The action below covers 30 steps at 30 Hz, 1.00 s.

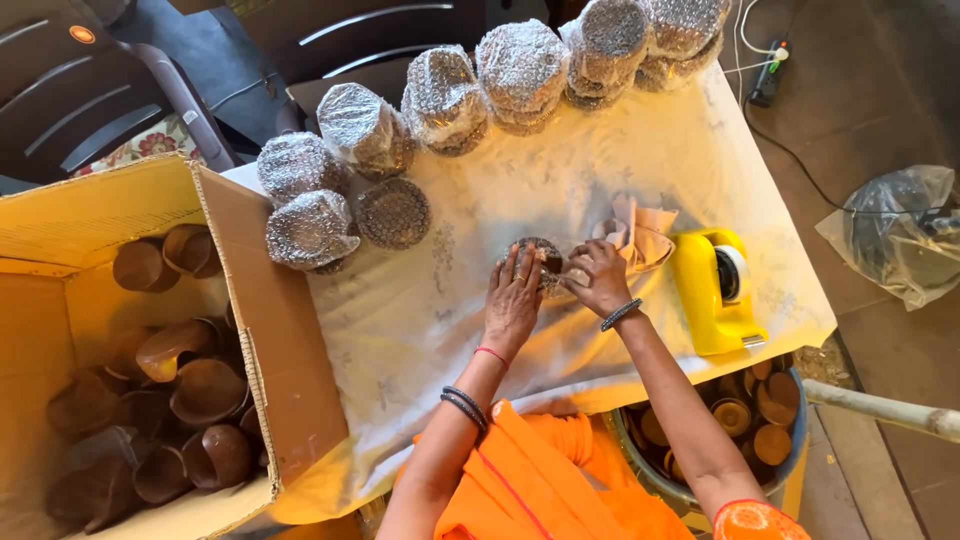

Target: Wrapping clay pots in bubble wrap and cleaning them with a cloth.

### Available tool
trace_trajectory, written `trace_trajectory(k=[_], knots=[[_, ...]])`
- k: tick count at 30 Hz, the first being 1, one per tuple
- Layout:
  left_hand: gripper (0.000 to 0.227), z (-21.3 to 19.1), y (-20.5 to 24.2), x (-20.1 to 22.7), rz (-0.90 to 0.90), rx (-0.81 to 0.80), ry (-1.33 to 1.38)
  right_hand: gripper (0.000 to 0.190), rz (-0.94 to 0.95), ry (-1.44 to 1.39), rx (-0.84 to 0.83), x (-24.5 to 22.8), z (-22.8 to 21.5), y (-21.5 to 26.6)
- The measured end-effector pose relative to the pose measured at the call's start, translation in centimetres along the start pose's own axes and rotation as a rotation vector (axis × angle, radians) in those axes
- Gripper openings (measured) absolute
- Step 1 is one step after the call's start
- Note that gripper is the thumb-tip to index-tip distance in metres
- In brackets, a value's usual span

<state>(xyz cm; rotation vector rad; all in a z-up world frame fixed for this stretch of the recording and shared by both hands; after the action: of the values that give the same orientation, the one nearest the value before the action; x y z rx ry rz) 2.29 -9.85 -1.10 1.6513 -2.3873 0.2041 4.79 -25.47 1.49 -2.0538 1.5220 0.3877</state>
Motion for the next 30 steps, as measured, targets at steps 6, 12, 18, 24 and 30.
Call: trace_trajectory(k=[6,12,18,24,30], knots=[[0.071,0.2,0.2,-0.1,0.003,0.022,0.005,0.015,-0.057,0.068,-0.053,-1.5,1.0,-0.8],[0.066,-0.6,0.5,-0.2,0.036,0.076,-0.015,0.017,-0.063,0.053,-0.026,-2.2,2.4,-3.4],[0.062,-1.2,0.8,-0.1,0.072,0.138,0.093,0.049,0.152,-0.048,0.022,1.7,3.4,-2.8],[0.06,-1.0,0.5,-0.2,0.05,0.059,0.067,0.078,0.4,-0.45,-0.005,9.2,4.8,0.7],[0.058,-1.1,0.4,-0.1,0.037,0.031,0.088,0.084,0.384,-0.403,-0.127,11.0,6.9,1.3]])
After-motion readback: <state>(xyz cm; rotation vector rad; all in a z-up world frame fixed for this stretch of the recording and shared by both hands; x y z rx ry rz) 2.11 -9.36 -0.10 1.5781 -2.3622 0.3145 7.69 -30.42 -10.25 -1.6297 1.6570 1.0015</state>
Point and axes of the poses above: each hand's wrist, its own y-axis away from the middle knuckle, its own z-axis out of the palm, x = y × z, the point moved 8 cm from there along -y, towards the middle knuckle
